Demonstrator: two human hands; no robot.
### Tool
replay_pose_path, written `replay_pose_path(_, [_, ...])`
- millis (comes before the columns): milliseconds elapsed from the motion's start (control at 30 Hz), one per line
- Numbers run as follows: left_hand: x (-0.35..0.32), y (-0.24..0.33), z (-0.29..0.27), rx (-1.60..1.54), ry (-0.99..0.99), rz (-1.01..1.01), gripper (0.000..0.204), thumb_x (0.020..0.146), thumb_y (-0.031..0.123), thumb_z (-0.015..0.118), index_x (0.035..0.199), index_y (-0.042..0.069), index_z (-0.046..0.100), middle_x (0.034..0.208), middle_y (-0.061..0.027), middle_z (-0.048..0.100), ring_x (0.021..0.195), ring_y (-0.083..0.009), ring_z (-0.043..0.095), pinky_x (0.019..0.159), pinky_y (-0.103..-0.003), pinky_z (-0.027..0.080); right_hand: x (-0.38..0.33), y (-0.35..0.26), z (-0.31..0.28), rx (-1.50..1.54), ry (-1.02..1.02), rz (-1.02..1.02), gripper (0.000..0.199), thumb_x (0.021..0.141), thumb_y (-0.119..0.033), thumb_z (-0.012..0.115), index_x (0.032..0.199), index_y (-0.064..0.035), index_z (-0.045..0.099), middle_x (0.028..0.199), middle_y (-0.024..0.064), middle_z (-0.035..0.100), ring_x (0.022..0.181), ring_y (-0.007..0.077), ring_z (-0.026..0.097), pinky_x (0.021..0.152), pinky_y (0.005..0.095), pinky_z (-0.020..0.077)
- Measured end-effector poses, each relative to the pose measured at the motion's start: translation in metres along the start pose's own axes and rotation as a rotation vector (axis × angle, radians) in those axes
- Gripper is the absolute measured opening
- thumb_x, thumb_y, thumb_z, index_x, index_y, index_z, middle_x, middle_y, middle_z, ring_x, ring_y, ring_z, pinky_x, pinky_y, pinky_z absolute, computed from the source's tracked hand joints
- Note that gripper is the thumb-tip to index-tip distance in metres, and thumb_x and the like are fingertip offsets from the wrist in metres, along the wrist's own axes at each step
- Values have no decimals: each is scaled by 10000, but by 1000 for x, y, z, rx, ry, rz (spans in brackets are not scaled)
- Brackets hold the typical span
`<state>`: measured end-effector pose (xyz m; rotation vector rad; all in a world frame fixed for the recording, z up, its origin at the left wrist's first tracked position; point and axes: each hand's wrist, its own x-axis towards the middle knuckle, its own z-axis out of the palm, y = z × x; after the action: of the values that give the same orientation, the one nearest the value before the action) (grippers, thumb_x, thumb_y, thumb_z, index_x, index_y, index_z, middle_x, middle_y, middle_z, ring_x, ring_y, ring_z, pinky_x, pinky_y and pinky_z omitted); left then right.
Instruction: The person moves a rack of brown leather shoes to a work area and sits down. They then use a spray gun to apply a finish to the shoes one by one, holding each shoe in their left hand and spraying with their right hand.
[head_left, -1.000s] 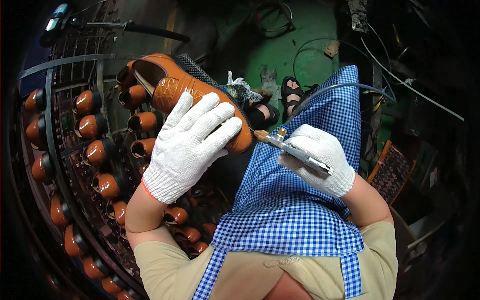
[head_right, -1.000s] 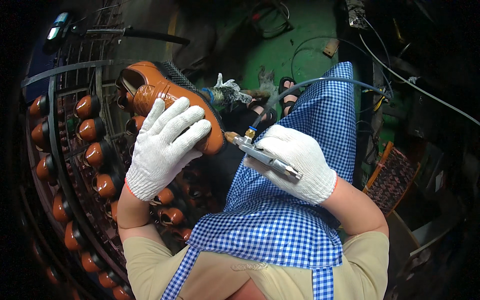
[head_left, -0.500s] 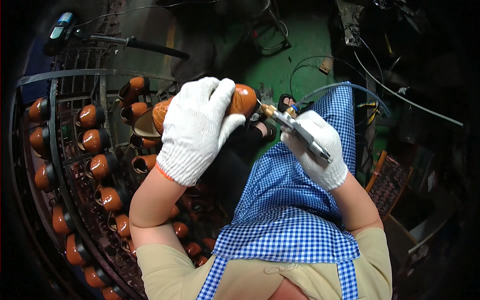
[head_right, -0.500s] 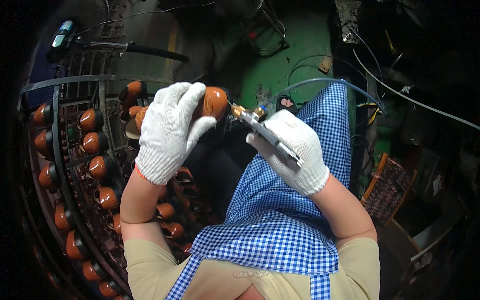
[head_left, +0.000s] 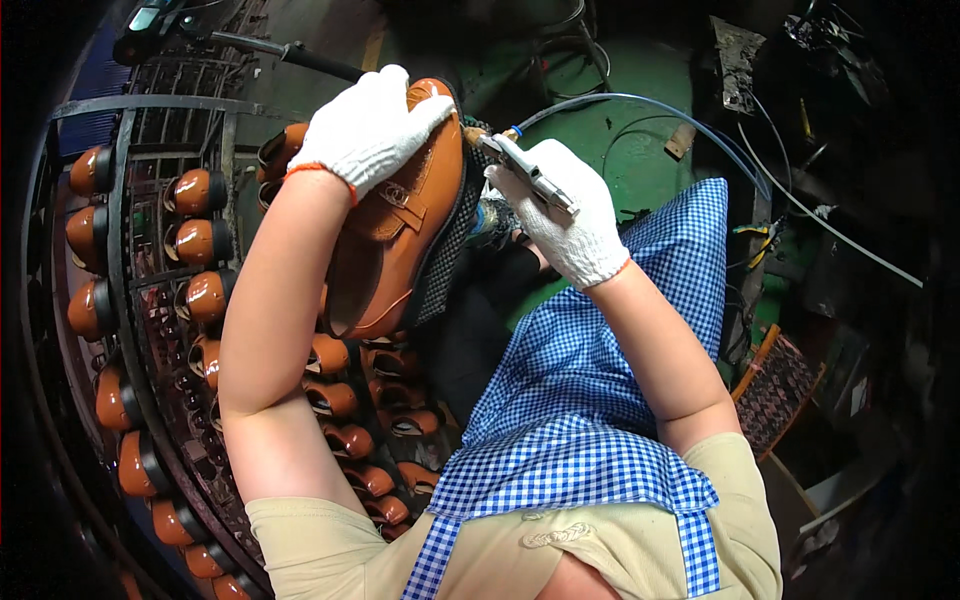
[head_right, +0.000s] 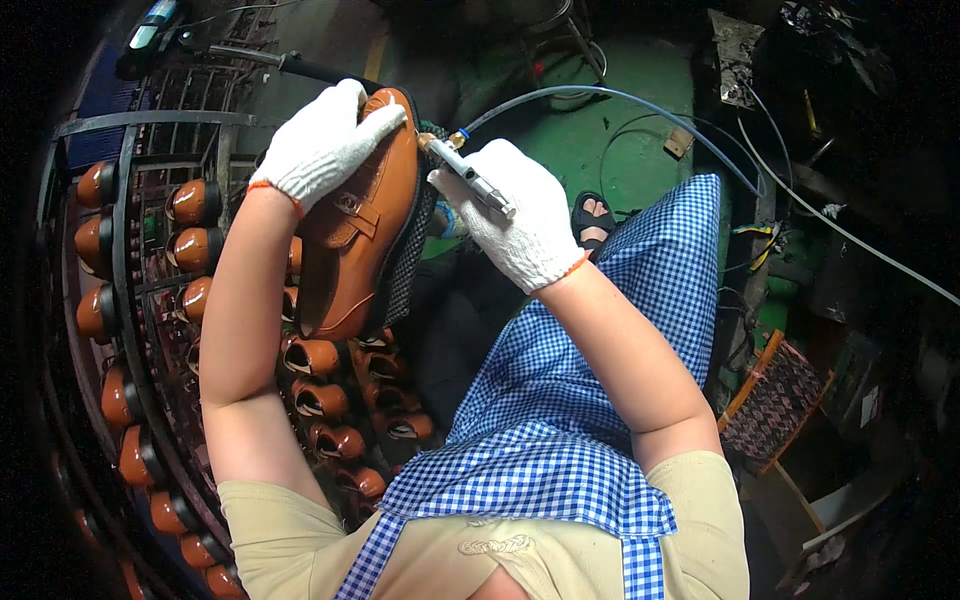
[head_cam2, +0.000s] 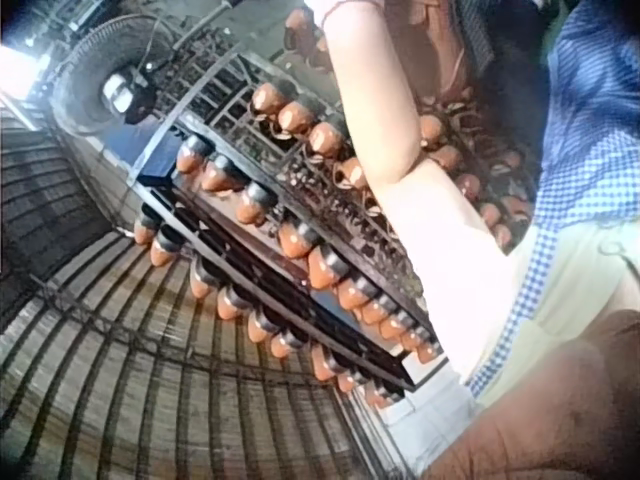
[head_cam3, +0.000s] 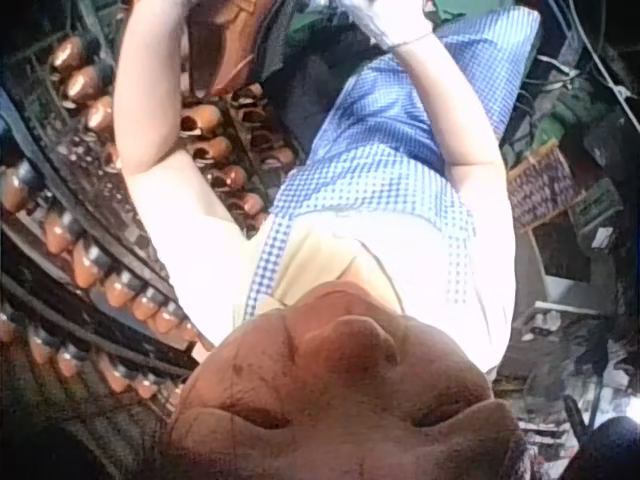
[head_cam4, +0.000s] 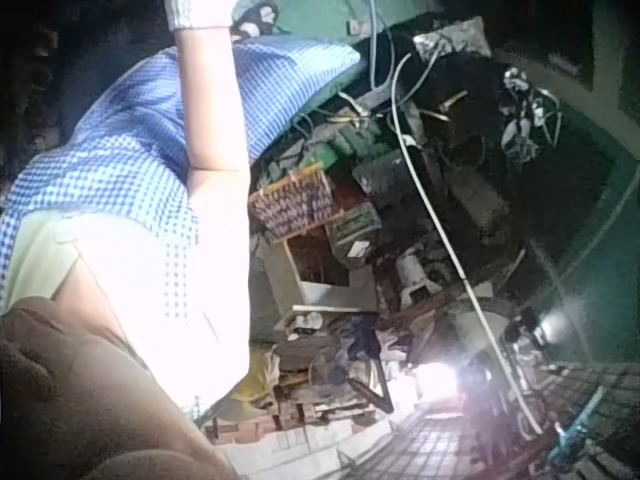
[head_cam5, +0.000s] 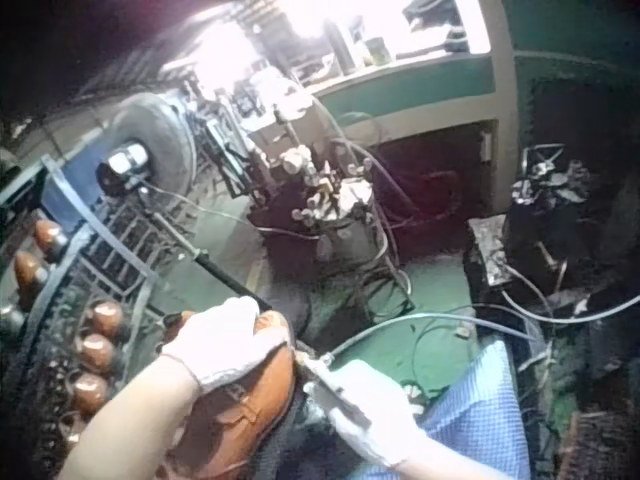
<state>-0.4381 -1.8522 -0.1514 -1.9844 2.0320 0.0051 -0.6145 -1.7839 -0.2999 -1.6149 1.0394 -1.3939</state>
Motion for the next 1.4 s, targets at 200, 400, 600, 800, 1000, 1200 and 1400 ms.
replay_pose_path(200, [9, -23, 14, -43, 12, -75, 701, 931, 683, 555, 1146, 20, 633, 1076, -225, 711, 1003, -362, 701, 909, -418, 521, -10, -4, 3, 4, -54, 24, 219, 913, -265, 776, 885, -54, 727, 762, 123, 623, 634, 290, 643, 570, 376, 502])
replay_pose_path(400, [11, -33, 23, -53, 8, -163, 801, 906, 750, 536, 1197, 9, 621, 1134, -245, 709, 1052, -361, 704, 937, -421, 520, -22, -9, 2, -98, -58, -35, 239, 922, -286, 770, 893, -52, 736, 739, 127, 628, 613, 284, 653, 554, 374, 511])
replay_pose_path(600, [13, -40, 27, -56, 1, -208, 885, 893, 774, 525, 1287, -15, 599, 1224, -278, 686, 1151, -397, 676, 1004, -433, 500, -37, -19, -2, -135, -111, -29, 223, 932, -296, 759, 941, -74, 756, 756, 118, 652, 640, 278, 679, 570, 368, 536])
replay_pose_path(800, [14, -42, 26, -66, -11, -224, 960, 877, 793, 522, 1338, -46, 575, 1286, -297, 659, 1196, -412, 656, 1039, -437, 487, -54, -31, -2, -76, -93, -64, 217, 922, -274, 765, 1059, -106, 776, 822, 105, 703, 691, 266, 706, 610, 355, 571])
replay_pose_path(1000, [14, -41, 25, -70, -31, -249, 998, 874, 798, 520, 1385, -59, 549, 1342, -301, 630, 1244, -399, 635, 1078, -431, 466, -79, -36, 1, -122, -123, -150, 228, 914, -269, 767, 1117, -165, 783, 838, 71, 709, 690, 252, 700, 588, 357, 556])
replay_pose_path(1200, [14, -42, 23, -71, -54, -245, 1038, 873, 817, 499, 1409, -71, 530, 1364, -313, 613, 1267, -404, 623, 1092, -433, 463, -98, -39, -1, -217, -162, -240, 269, 875, -320, 793, 1085, -161, 737, 829, 55, 645, 700, 232, 640, 576, 347, 496])
replay_pose_path(1400, [22, -46, 25, -61, -56, -262, 1042, 874, 815, 502, 1412, -78, 521, 1355, -321, 611, 1260, -400, 626, 1090, -438, 468, -100, -53, -5, -166, -208, -145, 238, 851, -308, 816, 926, -119, 692, 798, 65, 610, 695, 238, 642, 591, 347, 514])
